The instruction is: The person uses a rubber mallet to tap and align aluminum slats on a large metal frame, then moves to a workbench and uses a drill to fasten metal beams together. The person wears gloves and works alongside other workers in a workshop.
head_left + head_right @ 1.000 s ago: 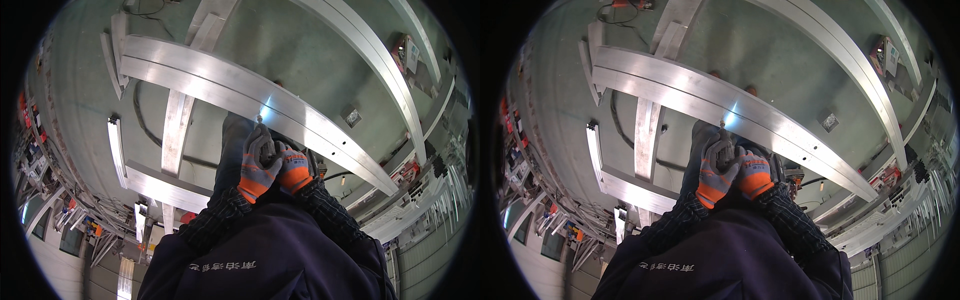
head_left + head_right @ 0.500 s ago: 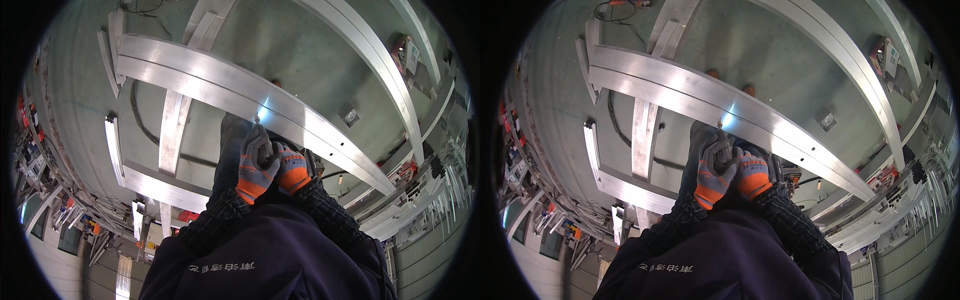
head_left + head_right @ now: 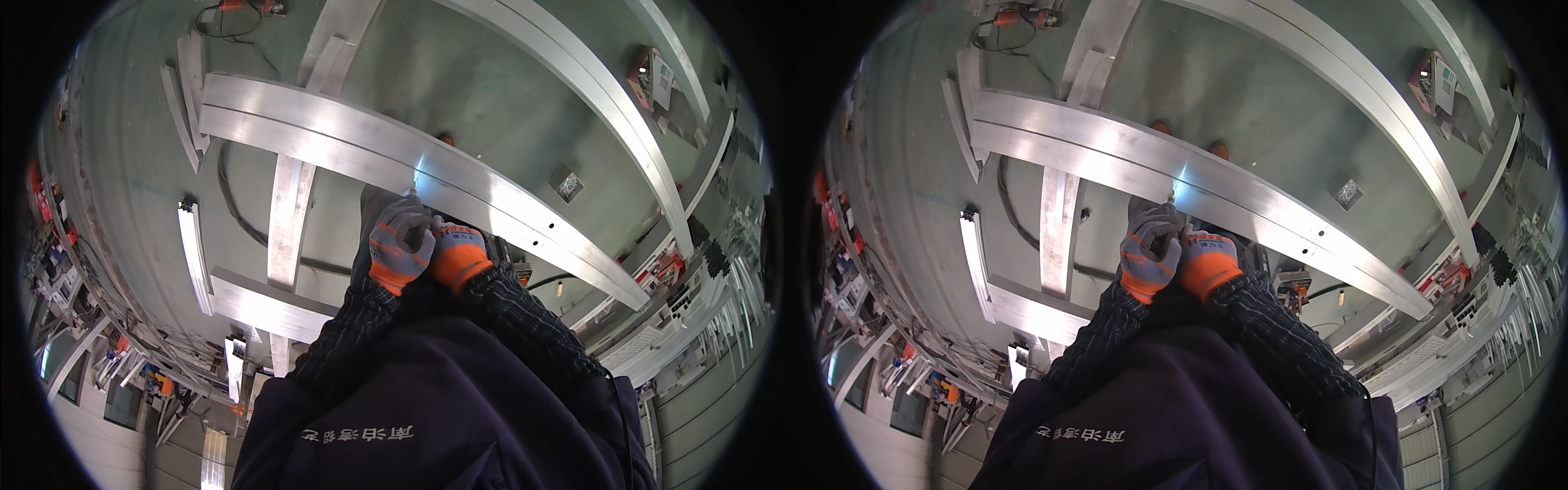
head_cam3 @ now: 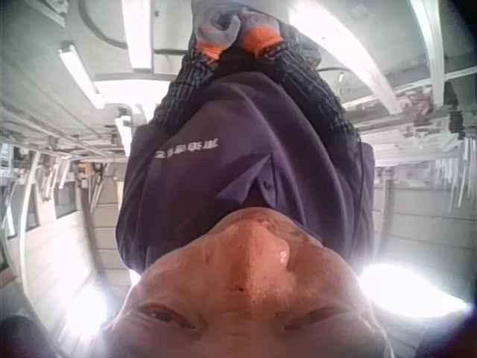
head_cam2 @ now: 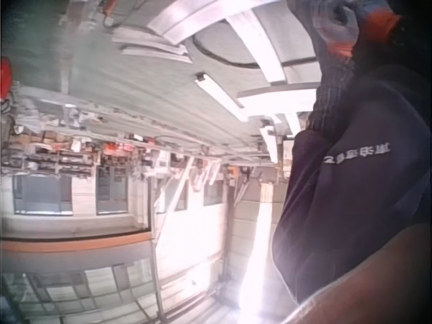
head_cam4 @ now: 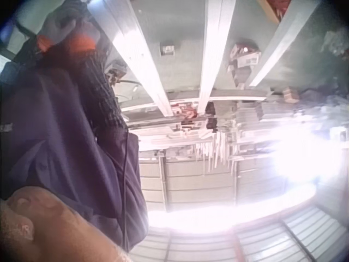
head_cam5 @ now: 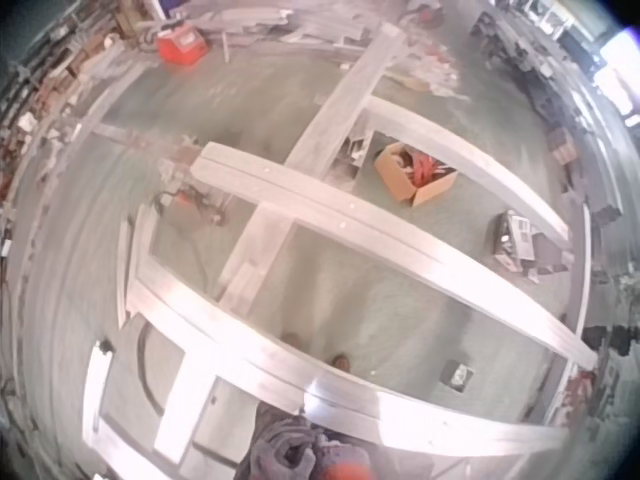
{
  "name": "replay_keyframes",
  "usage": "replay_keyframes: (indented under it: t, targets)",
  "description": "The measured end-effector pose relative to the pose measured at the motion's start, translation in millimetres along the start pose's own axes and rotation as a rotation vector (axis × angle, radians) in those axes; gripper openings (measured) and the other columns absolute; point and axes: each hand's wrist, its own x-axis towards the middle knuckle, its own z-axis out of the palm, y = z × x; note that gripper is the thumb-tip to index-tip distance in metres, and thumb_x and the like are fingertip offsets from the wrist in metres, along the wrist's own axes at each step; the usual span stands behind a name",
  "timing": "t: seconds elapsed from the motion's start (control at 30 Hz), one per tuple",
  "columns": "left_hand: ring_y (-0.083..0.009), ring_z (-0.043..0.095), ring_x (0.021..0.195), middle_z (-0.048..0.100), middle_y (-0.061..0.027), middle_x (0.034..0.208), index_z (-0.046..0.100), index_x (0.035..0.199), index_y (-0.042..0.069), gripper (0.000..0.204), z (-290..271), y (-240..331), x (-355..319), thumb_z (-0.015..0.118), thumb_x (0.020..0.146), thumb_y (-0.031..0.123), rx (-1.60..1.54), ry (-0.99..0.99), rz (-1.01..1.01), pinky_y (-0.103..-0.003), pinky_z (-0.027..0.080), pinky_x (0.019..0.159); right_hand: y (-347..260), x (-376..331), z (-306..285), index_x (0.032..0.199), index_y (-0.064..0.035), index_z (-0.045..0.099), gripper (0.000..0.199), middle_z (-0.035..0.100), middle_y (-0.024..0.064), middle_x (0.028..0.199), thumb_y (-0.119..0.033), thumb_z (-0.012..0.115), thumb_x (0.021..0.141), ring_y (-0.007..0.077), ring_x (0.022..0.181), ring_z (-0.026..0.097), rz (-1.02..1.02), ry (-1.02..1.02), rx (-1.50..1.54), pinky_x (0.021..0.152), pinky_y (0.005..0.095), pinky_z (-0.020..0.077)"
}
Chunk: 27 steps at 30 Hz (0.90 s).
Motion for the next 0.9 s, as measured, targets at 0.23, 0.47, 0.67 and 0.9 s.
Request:
replay_keyframes:
  t: [0.23,0.47,0.67,0.9]
  targets:
    - [-0.0346,0.068,0.106,0.071,-0.0135,0.102,0.071,0.093,0.003,0.017,1.4,-6.9,-8.4,0.070,0.076,0.004,0.040,0.016,0.027,-0.043,0.054,0.096,0.5,3.5,6.6,0.134,-0.0014,0.053,0.058,0.071,0.0177,0.120,-0.038,0.062,0.090,0.0346,0.113,0.069,0.012,0.000,-0.012,0.092,0.0436,0.0545]
    - [-0.0333,0.067,0.100,0.071,-0.0091,0.094,0.070,0.088,0.008,0.016,7.6,-0.9,-1.3,0.074,0.073,0.006,0.033,0.061,0.037,-0.044,0.054,0.090,8.6,5.2,7.3,0.129,-0.0032,0.059,0.050,0.071,0.0180,0.121,-0.033,0.063,0.090,0.0348,0.114,0.069,-0.011,0.030,-0.004,0.094,0.0433,0.0544]
    - [-0.0316,0.067,0.098,0.072,-0.0081,0.093,0.070,0.088,0.009,0.016,10.9,5.9,2.3,0.074,0.073,0.005,0.016,0.063,0.036,-0.044,0.055,0.091,6.5,-5.7,-11.5,0.132,-0.0030,0.058,0.058,0.071,0.0185,0.122,-0.036,0.068,0.086,0.0363,0.114,0.068,-0.014,0.002,-0.028,0.096,0.0445,0.0534]
    - [-0.0325,0.068,0.098,0.072,-0.0090,0.095,0.069,0.090,0.007,0.017,17.2,-2.1,-1.5,0.073,0.074,0.006,-0.010,0.086,0.055,-0.045,0.054,0.093,13.6,0.1,-8.3,0.127,-0.0041,0.062,0.061,0.073,0.0181,0.114,-0.036,0.077,0.077,0.0360,0.111,0.069,-0.057,0.013,-0.117,0.094,0.0448,0.0541]
